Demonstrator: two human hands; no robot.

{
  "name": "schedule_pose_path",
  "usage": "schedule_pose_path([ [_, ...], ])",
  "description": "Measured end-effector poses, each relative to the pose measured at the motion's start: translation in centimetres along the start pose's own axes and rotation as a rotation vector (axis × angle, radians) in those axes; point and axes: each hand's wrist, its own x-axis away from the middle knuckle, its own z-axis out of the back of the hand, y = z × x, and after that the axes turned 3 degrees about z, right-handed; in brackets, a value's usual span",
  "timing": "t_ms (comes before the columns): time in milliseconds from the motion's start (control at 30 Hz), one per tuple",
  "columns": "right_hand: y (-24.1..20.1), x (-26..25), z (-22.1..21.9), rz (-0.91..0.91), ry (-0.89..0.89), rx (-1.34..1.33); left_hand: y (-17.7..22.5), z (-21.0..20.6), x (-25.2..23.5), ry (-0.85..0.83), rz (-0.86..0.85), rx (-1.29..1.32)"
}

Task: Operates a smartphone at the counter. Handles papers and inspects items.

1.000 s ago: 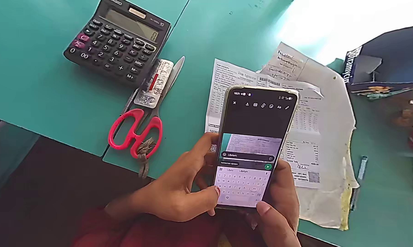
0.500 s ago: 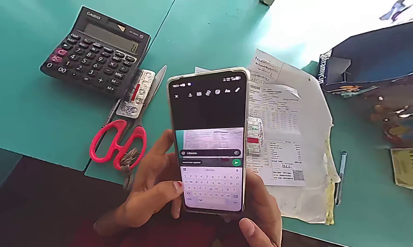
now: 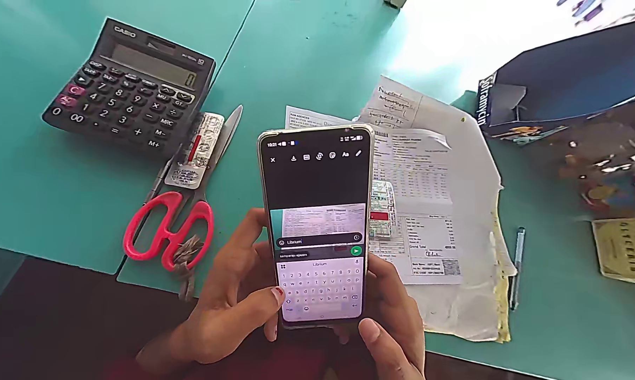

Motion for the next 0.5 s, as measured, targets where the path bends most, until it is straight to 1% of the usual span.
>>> schedule_pose_path([
  [500,0.02,-0.06,-0.10,-0.035,0.040,-0.020,-0.16,-0.20,-0.22,-0.003,0.005,-0.035],
])
